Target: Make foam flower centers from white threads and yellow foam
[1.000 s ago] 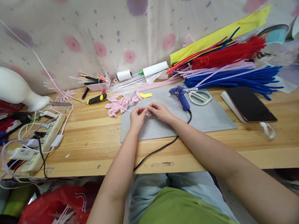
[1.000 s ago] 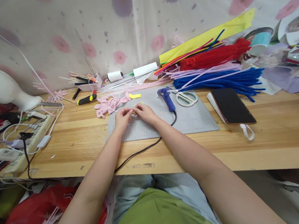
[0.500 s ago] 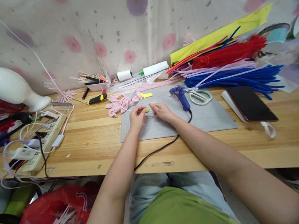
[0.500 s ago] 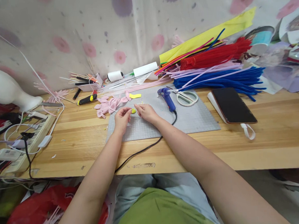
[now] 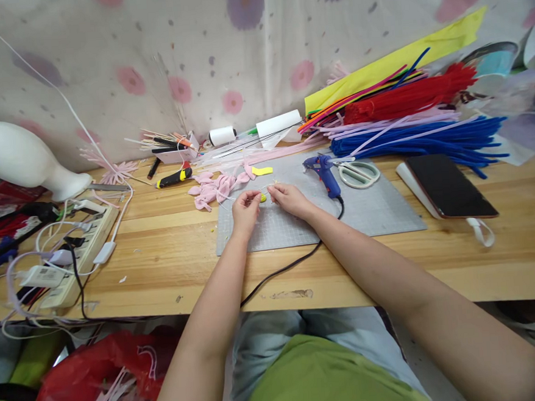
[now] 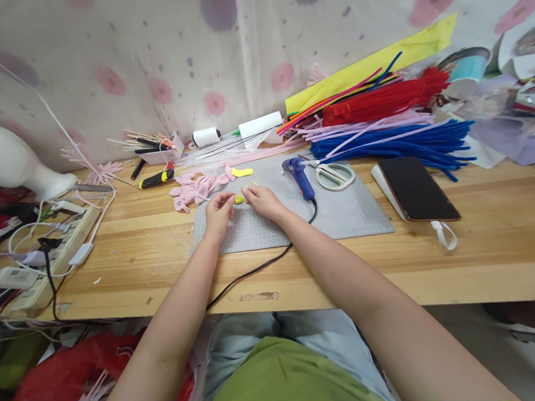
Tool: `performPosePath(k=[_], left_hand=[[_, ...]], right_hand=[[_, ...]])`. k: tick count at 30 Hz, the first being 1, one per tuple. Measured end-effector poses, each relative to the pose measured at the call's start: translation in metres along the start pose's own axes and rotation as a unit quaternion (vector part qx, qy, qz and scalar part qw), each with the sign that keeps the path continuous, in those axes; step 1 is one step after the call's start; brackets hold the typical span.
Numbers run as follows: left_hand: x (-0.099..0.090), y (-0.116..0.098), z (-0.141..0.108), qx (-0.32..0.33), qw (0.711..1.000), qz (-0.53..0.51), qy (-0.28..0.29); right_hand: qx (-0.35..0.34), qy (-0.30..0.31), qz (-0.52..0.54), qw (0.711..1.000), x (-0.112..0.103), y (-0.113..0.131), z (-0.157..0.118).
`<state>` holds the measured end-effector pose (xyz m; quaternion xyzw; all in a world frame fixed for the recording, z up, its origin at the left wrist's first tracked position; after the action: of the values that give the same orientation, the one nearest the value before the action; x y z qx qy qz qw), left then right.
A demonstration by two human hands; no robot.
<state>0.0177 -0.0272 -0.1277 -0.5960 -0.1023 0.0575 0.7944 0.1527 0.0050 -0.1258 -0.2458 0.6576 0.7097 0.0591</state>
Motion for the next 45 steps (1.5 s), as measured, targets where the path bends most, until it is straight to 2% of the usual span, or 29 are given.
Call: performPosePath(k=[4,9,13,18,20,22,25,29,34,37,41,45], left_hand=[[-0.001,0.000,0.000,-0.001,1.000,-0.006,0.001],[-0.001,0.001,0.000,0.003,1.000,0.002,0.007],[-0.001,0.000,0.000,0.012,1.000,0.013,0.021],[0.000,-0.002,-0.001,0.004,1.000,0.018,0.023],[-0.001,-0.002,-0.002,0.001,1.000,0.022,0.003],[-0.003,-0.003,-0.001,0.007,0.999,0.028,-0.043],[-0.007,-0.003,0.000,0.029,0.993,0.026,-0.112],[-0.010,-0.001,0.002,0.041,0.990,0.031,-0.134],[-0.002,0.001,-0.001,0.095,0.986,0.112,-0.079],[0.006,0.002,-0.006,0.121,0.987,0.102,-0.021],[0.015,0.005,-0.010,0.078,0.994,0.047,0.061],[0.016,0.006,-0.010,0.043,0.995,0.056,0.076]], right_hand=[[0.041,0.009,0.037,0.998,0.001,-0.001,0.000],[0.108,0.061,0.107,0.986,0.001,0.001,-0.002],[0.102,0.078,0.142,0.982,0.001,0.001,-0.002],[0.064,0.072,0.119,0.988,0.000,-0.001,-0.003],[0.055,0.064,0.121,0.989,-0.001,0.001,-0.004],[0.059,0.061,0.136,0.987,-0.003,0.003,-0.005],[0.097,0.060,0.133,0.984,-0.005,0.006,-0.007],[0.121,0.067,0.111,0.984,-0.005,0.007,-0.008],[0.101,0.068,0.109,0.987,-0.003,0.004,-0.007],[0.090,0.072,0.098,0.989,-0.002,0.003,-0.007],[0.080,0.069,0.096,0.990,-0.002,0.005,-0.008],[0.085,0.071,0.090,0.990,-0.003,0.007,-0.009]])
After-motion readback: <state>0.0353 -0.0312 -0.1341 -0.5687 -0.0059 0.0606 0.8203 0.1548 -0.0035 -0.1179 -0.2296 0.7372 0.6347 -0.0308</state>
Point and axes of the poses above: each hand's wrist, its own z-axis towards the middle knuckle, its own x-axis out of the palm, y = z × x, the point moved 1 cm from there along z, towards the middle knuckle, and after that the axes turned 9 degrees about x, right-handed, at the moved point
